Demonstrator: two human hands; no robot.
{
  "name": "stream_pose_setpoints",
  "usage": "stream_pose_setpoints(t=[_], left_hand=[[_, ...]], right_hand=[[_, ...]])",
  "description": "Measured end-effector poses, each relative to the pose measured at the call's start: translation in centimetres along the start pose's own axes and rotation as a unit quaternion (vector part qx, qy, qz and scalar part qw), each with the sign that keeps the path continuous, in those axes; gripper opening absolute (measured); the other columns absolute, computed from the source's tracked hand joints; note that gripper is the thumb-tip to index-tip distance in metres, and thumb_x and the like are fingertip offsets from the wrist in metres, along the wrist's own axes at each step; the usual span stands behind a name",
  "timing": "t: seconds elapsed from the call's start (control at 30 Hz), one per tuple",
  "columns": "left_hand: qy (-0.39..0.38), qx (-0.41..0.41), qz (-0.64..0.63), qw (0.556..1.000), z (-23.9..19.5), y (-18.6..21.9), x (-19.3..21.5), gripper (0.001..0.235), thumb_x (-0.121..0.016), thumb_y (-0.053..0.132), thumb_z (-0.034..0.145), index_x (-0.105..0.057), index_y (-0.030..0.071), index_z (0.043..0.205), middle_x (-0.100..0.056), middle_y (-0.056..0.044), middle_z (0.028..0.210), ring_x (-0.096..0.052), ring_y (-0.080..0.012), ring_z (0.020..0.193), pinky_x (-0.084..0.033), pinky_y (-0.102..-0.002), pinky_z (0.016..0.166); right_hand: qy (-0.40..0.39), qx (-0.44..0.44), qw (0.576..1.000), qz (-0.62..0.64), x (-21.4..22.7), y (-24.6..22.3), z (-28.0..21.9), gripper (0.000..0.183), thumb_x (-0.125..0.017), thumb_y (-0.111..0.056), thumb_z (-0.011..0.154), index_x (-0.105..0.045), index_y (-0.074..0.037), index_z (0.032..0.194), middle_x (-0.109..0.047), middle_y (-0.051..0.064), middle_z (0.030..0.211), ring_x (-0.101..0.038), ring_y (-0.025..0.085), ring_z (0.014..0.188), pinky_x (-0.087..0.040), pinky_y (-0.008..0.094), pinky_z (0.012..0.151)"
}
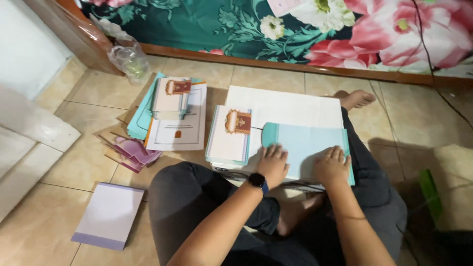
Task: Assembling invitation folders by folding paper inserts and placing them into folder bases.
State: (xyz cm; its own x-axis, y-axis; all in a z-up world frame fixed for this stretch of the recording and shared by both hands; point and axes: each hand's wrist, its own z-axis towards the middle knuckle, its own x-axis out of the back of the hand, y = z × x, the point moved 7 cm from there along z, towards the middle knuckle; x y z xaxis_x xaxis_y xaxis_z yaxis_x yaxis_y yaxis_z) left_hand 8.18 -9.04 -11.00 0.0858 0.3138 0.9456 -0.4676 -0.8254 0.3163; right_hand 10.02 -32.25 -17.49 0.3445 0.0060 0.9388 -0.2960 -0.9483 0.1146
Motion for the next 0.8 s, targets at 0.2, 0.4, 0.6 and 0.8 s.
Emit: stream_pose_setpoints(t=[0.2,0.4,0.6,0.8], left_hand=[[0.315,0.125,-0.046,0.94,-5.4,-7.9,12.9,0.03,-0.062,0.015,0.086,-0.069,0.012,0.115,-0.068,-0.015,0.114,-0.062,-0.036,0.112,-0.051,-0.045,0.092],[0.14,0.329,0.042,0.933,-6.8,-21.3,7.9,0.036,-0.054,0.045,0.095,-0.066,0.013,0.105,-0.065,-0.005,0.101,-0.072,-0.0314,0.087,-0.059,-0.046,0.065],[0.235,0.259,0.051,0.935,-7.9,-14.1,14.9,0.027,-0.065,0.027,0.087,-0.07,0.009,0.107,-0.069,-0.01,0.117,-0.073,-0.0332,0.096,-0.06,-0.045,0.073],[0.173,0.051,-0.368,0.912,-6.9,-5.0,17.4,0.056,-0.024,0.04,0.11,-0.071,0.013,0.123,-0.07,-0.021,0.127,-0.061,-0.0426,0.123,-0.05,-0.048,0.102]], right_hand=[[0.134,0.242,0.908,0.314,11.0,-13.7,-8.6,0.027,-0.063,-0.027,0.094,-0.072,-0.015,0.117,-0.074,0.011,0.12,-0.069,0.035,0.114,-0.057,0.049,0.093],[0.3,0.421,0.831,0.206,15.4,-23.5,-18.1,0.021,-0.073,-0.018,0.081,-0.08,-0.01,0.099,-0.076,0.014,0.116,-0.07,0.037,0.11,-0.055,0.048,0.099],[0.238,0.415,0.858,0.188,13.0,-24.5,-16.7,0.03,-0.073,-0.028,0.083,-0.075,-0.011,0.108,-0.07,0.007,0.124,-0.07,0.035,0.11,-0.058,0.049,0.095],[-0.056,0.161,0.722,0.671,14.0,-19.5,-14.9,0.096,-0.012,-0.069,0.102,-0.037,0.009,0.153,-0.039,0.036,0.155,-0.038,0.05,0.144,-0.034,0.059,0.118]])
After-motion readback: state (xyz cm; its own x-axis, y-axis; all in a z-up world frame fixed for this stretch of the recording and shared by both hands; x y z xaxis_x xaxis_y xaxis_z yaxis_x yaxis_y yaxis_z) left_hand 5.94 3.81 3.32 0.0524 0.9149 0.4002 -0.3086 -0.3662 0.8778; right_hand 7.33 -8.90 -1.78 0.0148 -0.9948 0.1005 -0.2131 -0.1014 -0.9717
